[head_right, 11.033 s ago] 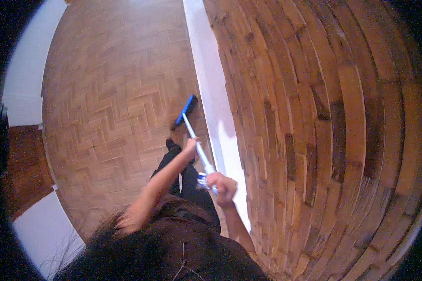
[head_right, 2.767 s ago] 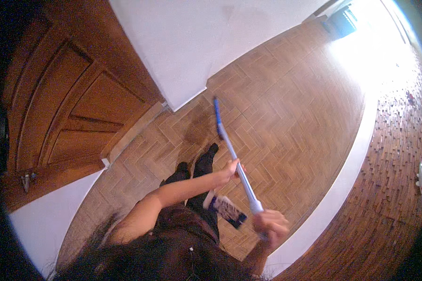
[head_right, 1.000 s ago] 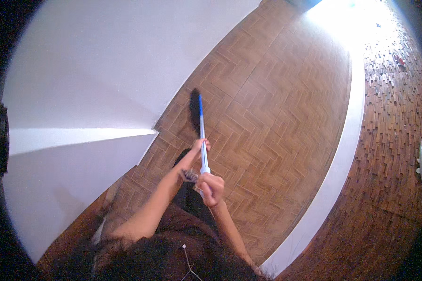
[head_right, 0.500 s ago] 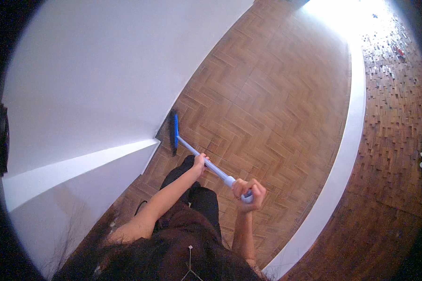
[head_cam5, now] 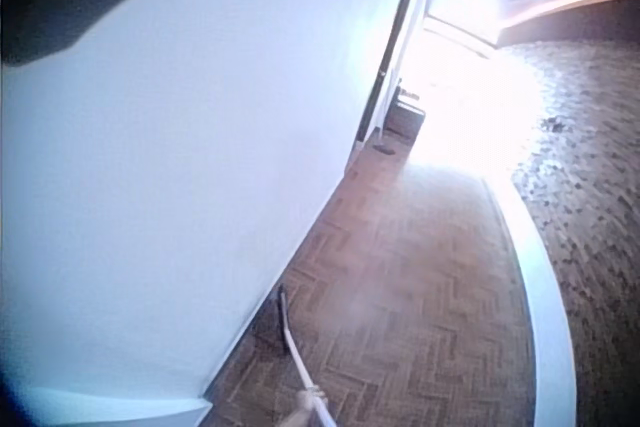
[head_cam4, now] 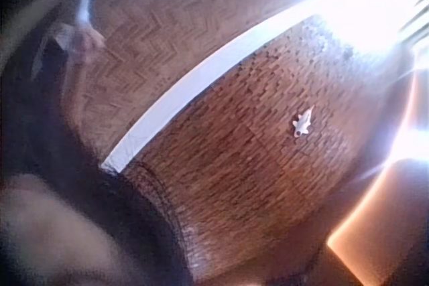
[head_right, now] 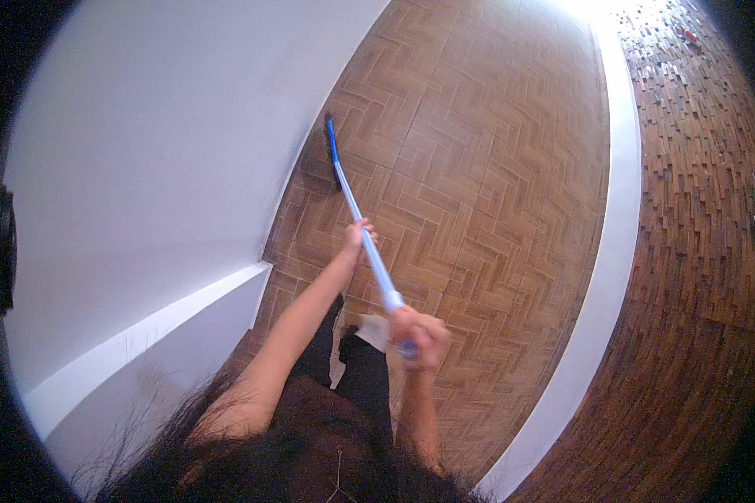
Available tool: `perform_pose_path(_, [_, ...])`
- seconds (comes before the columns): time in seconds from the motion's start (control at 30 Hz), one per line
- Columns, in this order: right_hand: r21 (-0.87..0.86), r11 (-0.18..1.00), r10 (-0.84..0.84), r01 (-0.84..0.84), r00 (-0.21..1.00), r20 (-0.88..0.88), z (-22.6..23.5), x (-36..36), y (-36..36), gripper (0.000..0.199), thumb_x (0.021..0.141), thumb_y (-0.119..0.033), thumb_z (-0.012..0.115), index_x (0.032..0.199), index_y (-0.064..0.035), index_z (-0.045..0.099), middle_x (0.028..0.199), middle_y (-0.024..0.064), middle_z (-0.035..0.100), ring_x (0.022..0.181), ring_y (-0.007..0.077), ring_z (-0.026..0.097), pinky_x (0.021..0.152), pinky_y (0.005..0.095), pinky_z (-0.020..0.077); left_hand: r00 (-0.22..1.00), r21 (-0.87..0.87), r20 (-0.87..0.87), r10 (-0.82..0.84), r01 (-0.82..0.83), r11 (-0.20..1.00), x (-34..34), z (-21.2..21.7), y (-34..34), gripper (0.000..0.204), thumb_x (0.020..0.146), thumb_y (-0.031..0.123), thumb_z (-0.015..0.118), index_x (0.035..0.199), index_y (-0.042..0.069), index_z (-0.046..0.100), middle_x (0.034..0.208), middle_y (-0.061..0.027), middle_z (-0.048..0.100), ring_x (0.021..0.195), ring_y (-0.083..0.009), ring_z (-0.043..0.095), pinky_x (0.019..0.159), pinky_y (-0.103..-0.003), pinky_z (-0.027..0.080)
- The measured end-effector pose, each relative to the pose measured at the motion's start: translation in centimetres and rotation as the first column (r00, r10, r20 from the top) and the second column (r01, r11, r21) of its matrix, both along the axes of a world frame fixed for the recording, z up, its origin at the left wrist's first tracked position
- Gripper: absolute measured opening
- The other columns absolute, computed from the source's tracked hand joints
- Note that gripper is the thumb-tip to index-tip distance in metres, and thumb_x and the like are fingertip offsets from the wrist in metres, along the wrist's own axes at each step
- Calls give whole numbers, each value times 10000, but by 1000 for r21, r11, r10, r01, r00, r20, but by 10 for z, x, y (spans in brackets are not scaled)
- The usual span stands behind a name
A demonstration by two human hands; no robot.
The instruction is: The person sweeps a tiled floor with a blue broom, moving back and forth across the room and along the base of a textured wooden wall. The camera is head-mounted, providing a first-person view of the sweeping action.
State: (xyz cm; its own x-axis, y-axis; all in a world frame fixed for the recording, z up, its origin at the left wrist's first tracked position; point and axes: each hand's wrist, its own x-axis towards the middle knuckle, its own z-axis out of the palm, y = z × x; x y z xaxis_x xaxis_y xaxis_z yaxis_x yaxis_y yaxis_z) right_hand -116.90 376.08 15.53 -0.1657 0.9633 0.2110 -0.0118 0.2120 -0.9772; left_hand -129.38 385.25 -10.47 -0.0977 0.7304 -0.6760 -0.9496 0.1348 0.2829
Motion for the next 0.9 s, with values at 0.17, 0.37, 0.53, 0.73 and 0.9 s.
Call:
perform_pose_path(0.17, [-69, 997, -7, -30, 874, -486, 71, 71, 8, 289, 749, -213, 361, 514, -43, 359, 384, 67, 362, 301, 129, 318, 340, 282, 286, 970, -255, -109, -219, 186, 949, 70, 105, -70, 143, 746, 227, 460, 740, 91, 416, 606, -41, 506, 499, -163, 506, 425, -286, 403])
perform_pose_path(0.37, [-169, 958, 169, -230, 936, -310, 18, 39, -15, 317, 710, -238, 402, 553, 30, 465, 456, 89, 446, 395, 183, 456, 416, 312, 390, 996, -440, -7, -87, 75, 895, 49, 7, -121, 128, 703, 134, 384, 584, 99, 352, 467, -40, 353, 397, -175, 383, 382, -311, 352])
perform_pose_path(0.53, [-6, 881, 472, -473, 880, -51, -2, -19, -1, 182, 659, -117, 417, 515, -7, 405, 502, 92, 414, 443, 223, 428, 437, 305, 342, 945, -36, 88, -316, 320, 947, -17, -56, -55, 257, 731, 248, 396, 514, 129, 326, 419, -34, 343, 354, -178, 389, 344, -321, 357])
perform_pose_path(0.73, [126, 963, 232, -236, 972, 46, 12, 31, 8, 150, 626, -129, 439, 573, 4, 485, 502, 75, 473, 466, 211, 490, 514, 328, 419, 945, -181, -132, -299, 274, 945, 39, -19, 8, 161, 728, 220, 429, 674, 71, 397, 518, -45, 427, 421, -191, 471, 385, -334, 420])
perform_pose_path(0.9, [326, 880, -364, 347, 931, -10, 102, 127, -28, 281, 740, -283, 360, 587, -50, 392, 430, 29, 396, 365, 152, 400, 383, 288, 345, 856, -137, -74, -512, 500, 855, 168, 109, -59, 151, 750, 194, 399, 684, 59, 404, 559, -75, 463, 470, -210, 507, 388, -352, 439])
